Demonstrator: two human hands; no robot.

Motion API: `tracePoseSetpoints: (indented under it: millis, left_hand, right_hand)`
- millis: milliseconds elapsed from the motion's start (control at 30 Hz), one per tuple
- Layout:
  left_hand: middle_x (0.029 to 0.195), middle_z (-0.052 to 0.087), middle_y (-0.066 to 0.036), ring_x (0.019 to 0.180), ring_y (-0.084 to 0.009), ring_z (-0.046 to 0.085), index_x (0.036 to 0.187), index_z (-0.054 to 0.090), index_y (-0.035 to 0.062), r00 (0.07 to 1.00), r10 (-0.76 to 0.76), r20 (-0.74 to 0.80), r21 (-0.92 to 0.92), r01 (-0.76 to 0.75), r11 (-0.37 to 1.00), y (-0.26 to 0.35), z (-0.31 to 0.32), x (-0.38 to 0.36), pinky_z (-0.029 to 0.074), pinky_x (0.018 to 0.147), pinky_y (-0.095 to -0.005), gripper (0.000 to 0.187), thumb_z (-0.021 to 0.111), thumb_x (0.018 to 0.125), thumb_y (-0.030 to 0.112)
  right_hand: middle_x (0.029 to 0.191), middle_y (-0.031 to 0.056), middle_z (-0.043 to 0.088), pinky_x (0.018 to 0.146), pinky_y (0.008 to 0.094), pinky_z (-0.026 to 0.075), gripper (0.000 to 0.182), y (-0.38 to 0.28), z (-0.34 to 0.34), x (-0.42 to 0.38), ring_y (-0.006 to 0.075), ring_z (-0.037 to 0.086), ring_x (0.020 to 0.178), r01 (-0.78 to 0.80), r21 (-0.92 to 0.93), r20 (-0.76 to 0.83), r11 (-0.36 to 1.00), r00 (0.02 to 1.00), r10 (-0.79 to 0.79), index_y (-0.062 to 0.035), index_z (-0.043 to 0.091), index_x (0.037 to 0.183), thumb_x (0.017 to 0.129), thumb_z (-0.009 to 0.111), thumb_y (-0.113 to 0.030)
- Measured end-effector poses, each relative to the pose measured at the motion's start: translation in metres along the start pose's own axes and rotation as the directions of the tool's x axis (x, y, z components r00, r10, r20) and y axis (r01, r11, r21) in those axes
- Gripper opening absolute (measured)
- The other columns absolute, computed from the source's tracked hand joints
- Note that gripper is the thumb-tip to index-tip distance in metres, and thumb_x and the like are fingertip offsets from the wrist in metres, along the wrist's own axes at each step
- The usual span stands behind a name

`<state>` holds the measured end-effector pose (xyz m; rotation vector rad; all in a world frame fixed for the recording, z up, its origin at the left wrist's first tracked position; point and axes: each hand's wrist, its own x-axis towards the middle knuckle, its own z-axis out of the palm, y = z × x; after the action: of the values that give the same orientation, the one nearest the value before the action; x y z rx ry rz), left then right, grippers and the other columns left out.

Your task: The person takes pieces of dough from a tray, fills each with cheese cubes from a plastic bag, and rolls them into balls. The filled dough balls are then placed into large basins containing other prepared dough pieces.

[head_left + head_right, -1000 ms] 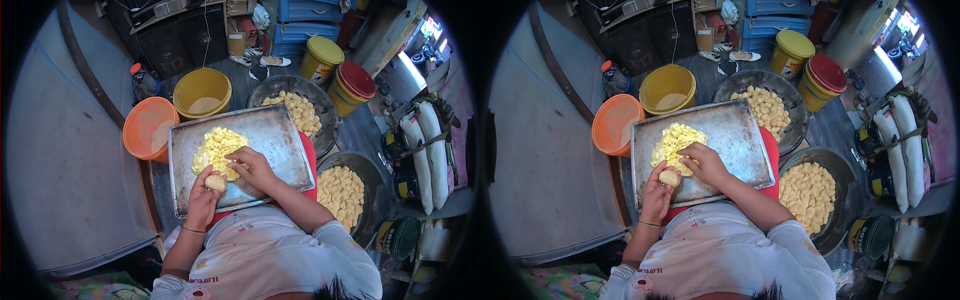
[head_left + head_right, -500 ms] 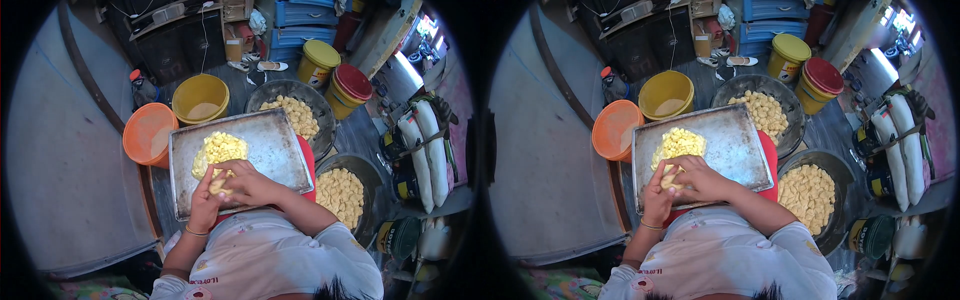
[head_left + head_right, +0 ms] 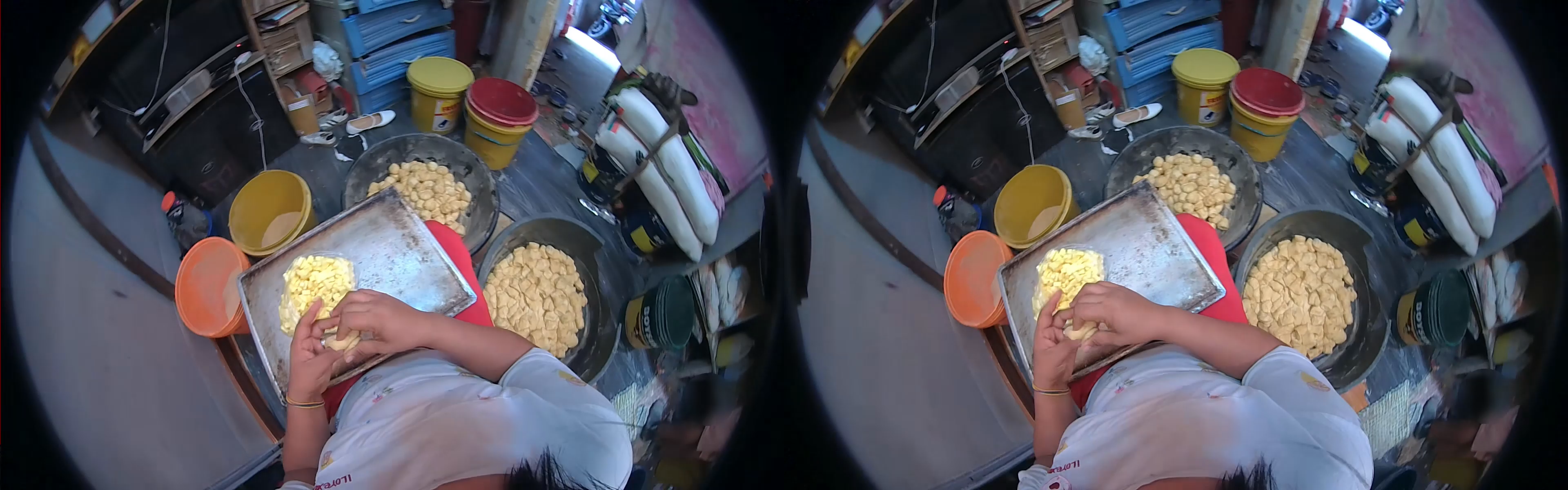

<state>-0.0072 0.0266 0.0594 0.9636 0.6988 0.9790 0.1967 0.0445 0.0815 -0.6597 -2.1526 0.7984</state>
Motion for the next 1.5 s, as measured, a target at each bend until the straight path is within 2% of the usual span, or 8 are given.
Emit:
tracePoseSetpoints:
  millis: [233,300,367,433,800,900,1167,1500]
  left_hand:
    - [0.118,0.055,-0.019,0.103,-0.0271,0.059,0.124,0.047,-0.0023,0.988,0.029,0.153,-0.085,-0.016,0.996,-0.008,0.007,-0.002,0.054,0.081,-0.0394,0.045,0.06,0.088,0.022]
    - [0.127,0.05,-0.018,0.11,-0.0271,0.056,0.125,0.048,-0.0024,0.978,0.06,0.198,0.103,-0.082,0.991,-0.011,0.011,-0.001,0.049,0.089,-0.0401,0.05,0.057,0.09,0.032]
    - [0.128,0.05,-0.019,0.106,-0.029,0.058,0.122,0.05,-0.0035,0.983,0.002,0.186,0.171,-0.035,0.985,-0.016,0.011,0.002,0.05,0.087,-0.0418,0.053,0.057,0.089,0.038]
    - [0.129,0.049,-0.017,0.109,-0.0264,0.056,0.123,0.05,-0.0022,0.974,-0.091,0.209,0.25,0.036,0.967,-0.02,0.014,0.006,0.049,0.089,-0.0382,0.05,0.058,0.089,0.034]
    - [0.139,0.036,-0.019,0.129,-0.0321,0.035,0.121,0.054,0.0024,0.9,-0.032,0.435,0.756,-0.346,0.555,-0.033,0.112,0.083,0.027,0.106,-0.0398,0.04,0.059,0.085,0.018]
    - [0.141,0.033,-0.019,0.13,-0.0342,0.033,0.123,0.052,0.003,0.82,-0.021,0.573,0.726,-0.495,0.478,-0.063,0.142,0.115,0.026,0.107,-0.0408,0.043,0.059,0.085,0.019]
    - [0.139,0.035,-0.018,0.132,-0.0377,0.028,0.119,0.055,0.0057,0.634,-0.111,0.765,0.641,-0.733,0.227,-0.146,0.194,0.154,0.028,0.105,-0.0459,0.043,0.062,0.084,0.029]
    - [0.137,0.036,-0.019,0.118,-0.0373,0.045,0.115,0.057,0.0037,0.685,-0.222,0.694,0.719,-0.643,0.265,-0.148,0.197,0.155,0.04,0.096,-0.0431,0.043,0.063,0.082,0.031]
  right_hand:
    - [0.082,0.006,0.063,0.069,0.0348,0.047,0.018,-0.008,-0.014,-0.017,0.0251,0.06,0.073,-0.06,0.141,-0.533,0.988,0.836,0.127,-0.0095,0.061,0.096,0.08,0.067,-0.017]
    - [0.085,0.0061,0.063,0.075,0.0355,0.047,0.017,0.001,-0.038,-0.029,0.0262,0.059,0.077,0.097,-0.016,-0.803,0.995,0.592,-0.071,-0.0096,0.062,0.098,0.081,0.066,-0.014]
    - [0.103,0.0102,0.061,0.083,0.0363,0.044,0.02,0.009,-0.074,-0.036,0.0274,0.056,0.09,-0.113,-0.415,-0.844,0.903,0.417,-0.336,-0.0101,0.063,0.103,0.083,0.065,-0.012]
    - [0.123,0.0141,0.052,0.096,0.0376,0.037,0.023,0.018,-0.093,-0.036,0.0315,0.048,0.112,-0.33,-0.269,-0.926,0.905,0.348,-0.148,-0.0112,0.064,0.105,0.082,0.065,-0.011]
    - [0.134,0.0151,0.044,0.106,0.042,0.025,0.029,0.044,-0.108,-0.079,0.0325,0.033,0.13,-0.495,-0.201,-0.834,0.846,0.539,0.118,-0.0124,0.065,0.105,0.077,0.068,-0.012]
    - [0.132,0.0161,0.045,0.105,0.0408,0.028,0.029,0.086,-0.115,-0.112,0.0326,0.038,0.126,-0.58,-0.096,-0.869,0.809,0.445,0.216,-0.0125,0.064,0.107,0.077,0.068,-0.015]
    - [0.103,0.0168,0.06,0.092,0.0362,0.041,0.034,0.232,-0.065,-0.325,0.0301,0.053,0.104,-0.687,0.583,-0.76,0.435,-0.27,0.592,-0.0039,0.063,0.104,0.074,0.068,-0.02]
    - [0.123,0.0141,0.049,0.092,0.0417,0.043,0.05,0.239,-0.042,-0.492,0.0362,0.049,0.109,-0.922,0.339,-0.763,-0.189,-0.387,0.518,-0.0102,0.051,0.123,0.073,0.055,-0.005]
